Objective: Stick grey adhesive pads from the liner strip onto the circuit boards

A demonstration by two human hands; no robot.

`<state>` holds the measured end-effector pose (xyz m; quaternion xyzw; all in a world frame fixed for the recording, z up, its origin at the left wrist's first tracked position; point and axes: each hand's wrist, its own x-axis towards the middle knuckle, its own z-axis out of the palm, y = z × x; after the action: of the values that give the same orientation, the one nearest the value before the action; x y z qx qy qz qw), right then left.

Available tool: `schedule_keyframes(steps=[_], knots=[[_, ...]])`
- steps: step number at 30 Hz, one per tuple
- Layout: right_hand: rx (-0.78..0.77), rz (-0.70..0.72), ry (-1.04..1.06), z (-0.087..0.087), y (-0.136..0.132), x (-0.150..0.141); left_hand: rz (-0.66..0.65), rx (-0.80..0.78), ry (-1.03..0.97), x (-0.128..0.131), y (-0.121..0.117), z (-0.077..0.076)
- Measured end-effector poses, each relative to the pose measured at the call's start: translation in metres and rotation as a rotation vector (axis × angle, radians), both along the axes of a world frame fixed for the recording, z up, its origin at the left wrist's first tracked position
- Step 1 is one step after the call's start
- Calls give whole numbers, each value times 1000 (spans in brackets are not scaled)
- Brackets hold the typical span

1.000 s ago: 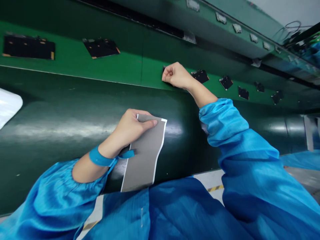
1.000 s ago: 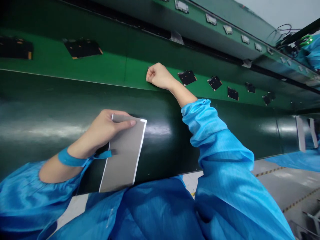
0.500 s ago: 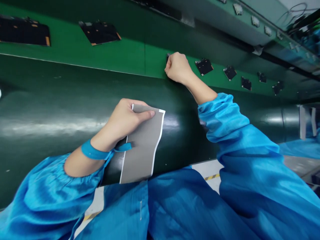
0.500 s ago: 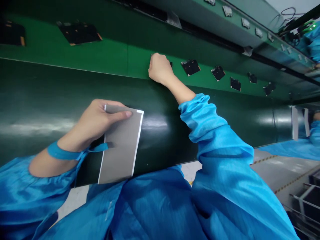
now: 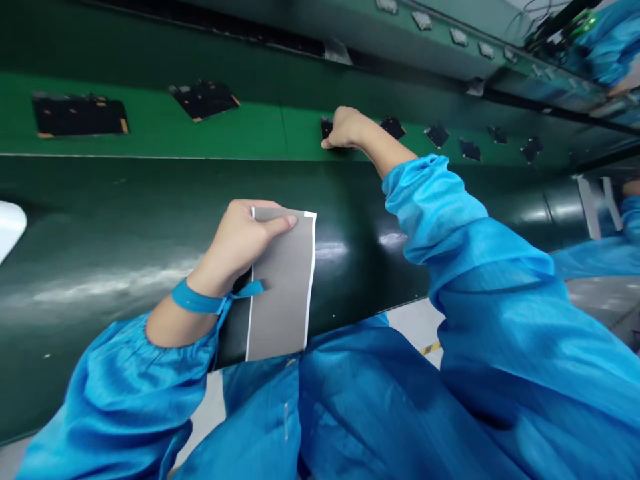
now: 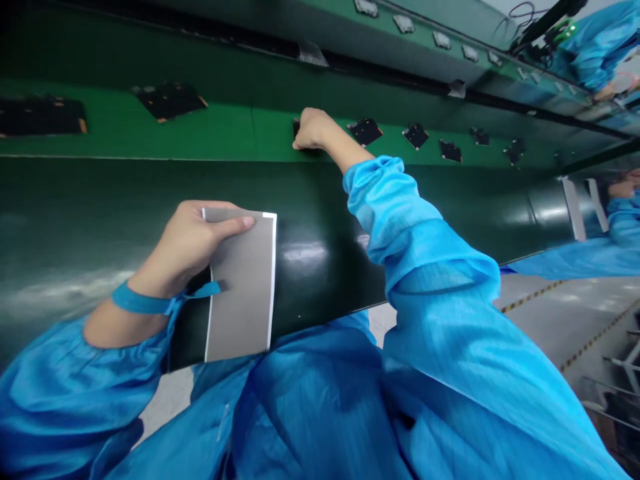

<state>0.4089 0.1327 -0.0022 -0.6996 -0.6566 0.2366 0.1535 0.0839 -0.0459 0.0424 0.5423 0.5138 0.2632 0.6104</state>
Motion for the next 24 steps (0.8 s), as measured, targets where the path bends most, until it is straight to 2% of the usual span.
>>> schedule_keyframes(steps=[2, 3, 5, 8, 10, 13, 16, 19, 24], knots=[[78, -157, -167, 18, -34, -16, 21, 5, -13, 0, 1, -1], [162, -173, -127, 26, -56, -27, 28, 9, -16, 1, 1, -2], [246, -66, 103, 35, -104, -55, 36, 21, -21, 1, 1, -4], [90, 249, 471, 36, -171, -94, 48, 42, -38, 2, 2, -7], [91, 243, 582, 30, -199, -113, 63, 51, -46, 2, 2, -9], [154, 113, 672, 22, -213, -126, 84, 57, -55, 0, 2, -10], [198, 75, 650, 23, -211, -127, 97, 77, -23, -1, 2, -10], [312, 104, 465, 30, -210, -127, 93, 115, 31, -2, 2, -9], [533, 266, 88, 31, -216, -130, 103, 160, 67, -1, 1, -10]])
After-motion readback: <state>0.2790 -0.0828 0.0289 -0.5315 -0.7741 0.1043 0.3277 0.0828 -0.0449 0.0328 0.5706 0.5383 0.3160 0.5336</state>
